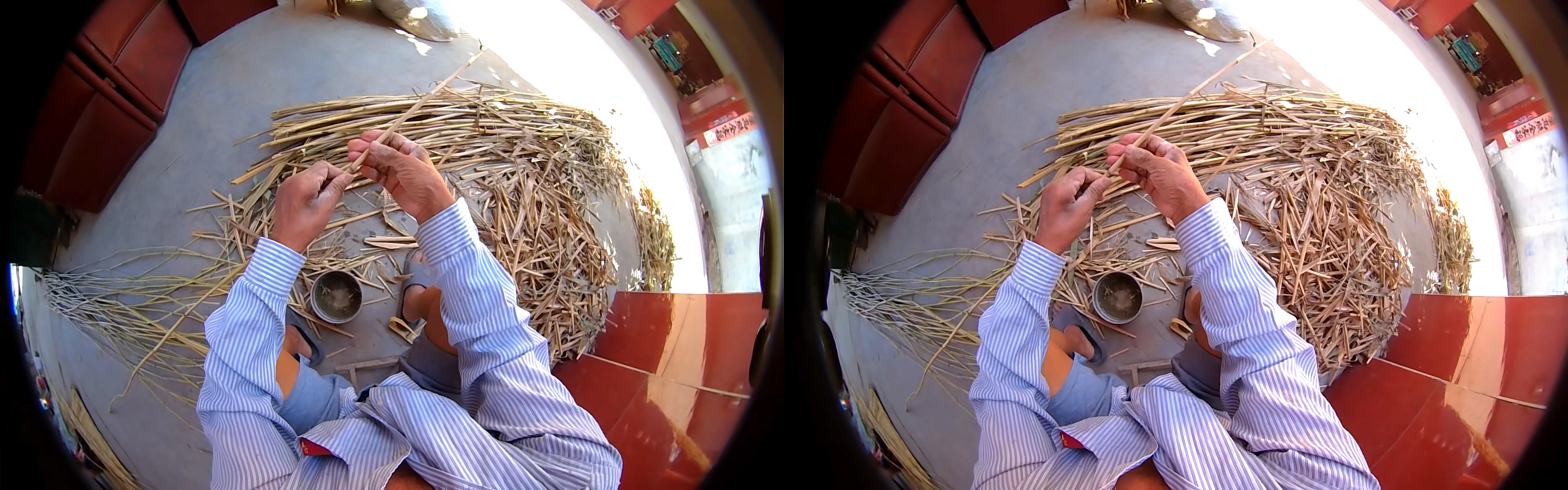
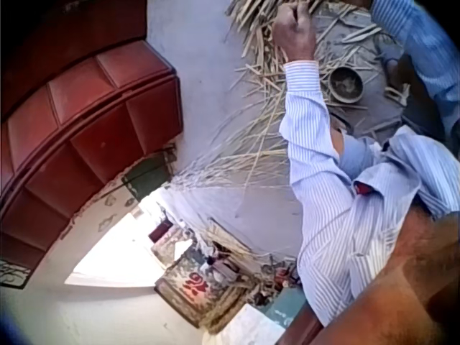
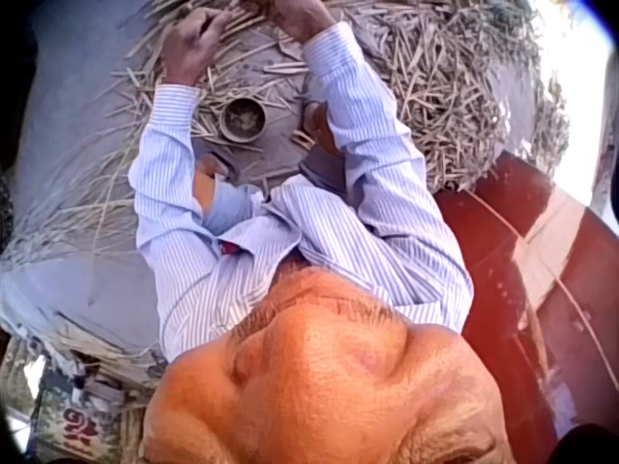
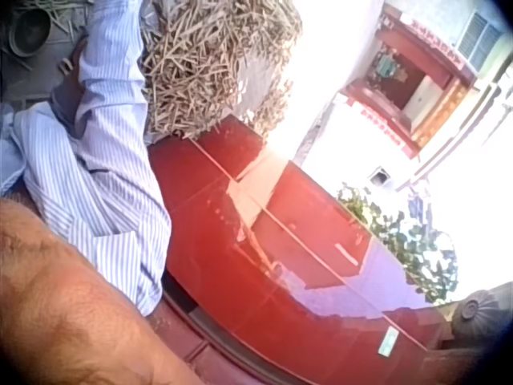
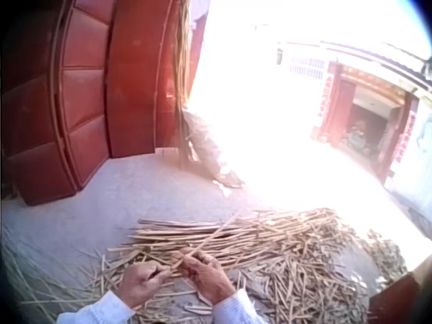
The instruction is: The person sits on the floor and repeatedly strips outer layers from dried plant stems by hand. The separated fibers are placed to the left, while the remaining cores are set aside in a pile.
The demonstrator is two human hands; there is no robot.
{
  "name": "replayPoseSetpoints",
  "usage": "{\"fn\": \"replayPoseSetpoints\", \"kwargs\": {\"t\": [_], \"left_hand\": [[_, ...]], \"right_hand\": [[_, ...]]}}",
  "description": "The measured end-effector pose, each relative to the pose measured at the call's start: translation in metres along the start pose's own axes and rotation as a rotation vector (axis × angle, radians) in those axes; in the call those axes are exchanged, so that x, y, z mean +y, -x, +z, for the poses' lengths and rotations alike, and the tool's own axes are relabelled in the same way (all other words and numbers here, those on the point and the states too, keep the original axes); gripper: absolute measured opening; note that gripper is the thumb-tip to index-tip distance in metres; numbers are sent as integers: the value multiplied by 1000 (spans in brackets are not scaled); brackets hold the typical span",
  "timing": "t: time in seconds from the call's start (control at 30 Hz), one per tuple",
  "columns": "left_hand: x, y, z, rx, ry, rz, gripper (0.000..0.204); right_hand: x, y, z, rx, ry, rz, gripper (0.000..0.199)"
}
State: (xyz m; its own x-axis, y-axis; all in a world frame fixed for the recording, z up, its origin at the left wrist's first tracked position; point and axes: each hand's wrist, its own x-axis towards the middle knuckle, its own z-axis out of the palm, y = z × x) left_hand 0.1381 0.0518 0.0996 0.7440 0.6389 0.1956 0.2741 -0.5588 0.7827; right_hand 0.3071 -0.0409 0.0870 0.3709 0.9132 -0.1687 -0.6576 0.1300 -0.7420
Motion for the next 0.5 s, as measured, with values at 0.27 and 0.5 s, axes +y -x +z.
{"fn": "replayPoseSetpoints", "kwargs": {"t": [0.27,0.5], "left_hand": [[-7,6,-1,71,-130,118,18],[-9,29,-30,-106,-104,160,19]], "right_hand": [[13,1,8,207,168,-114,22],[-26,-15,-53,400,-22,-271,18]]}}
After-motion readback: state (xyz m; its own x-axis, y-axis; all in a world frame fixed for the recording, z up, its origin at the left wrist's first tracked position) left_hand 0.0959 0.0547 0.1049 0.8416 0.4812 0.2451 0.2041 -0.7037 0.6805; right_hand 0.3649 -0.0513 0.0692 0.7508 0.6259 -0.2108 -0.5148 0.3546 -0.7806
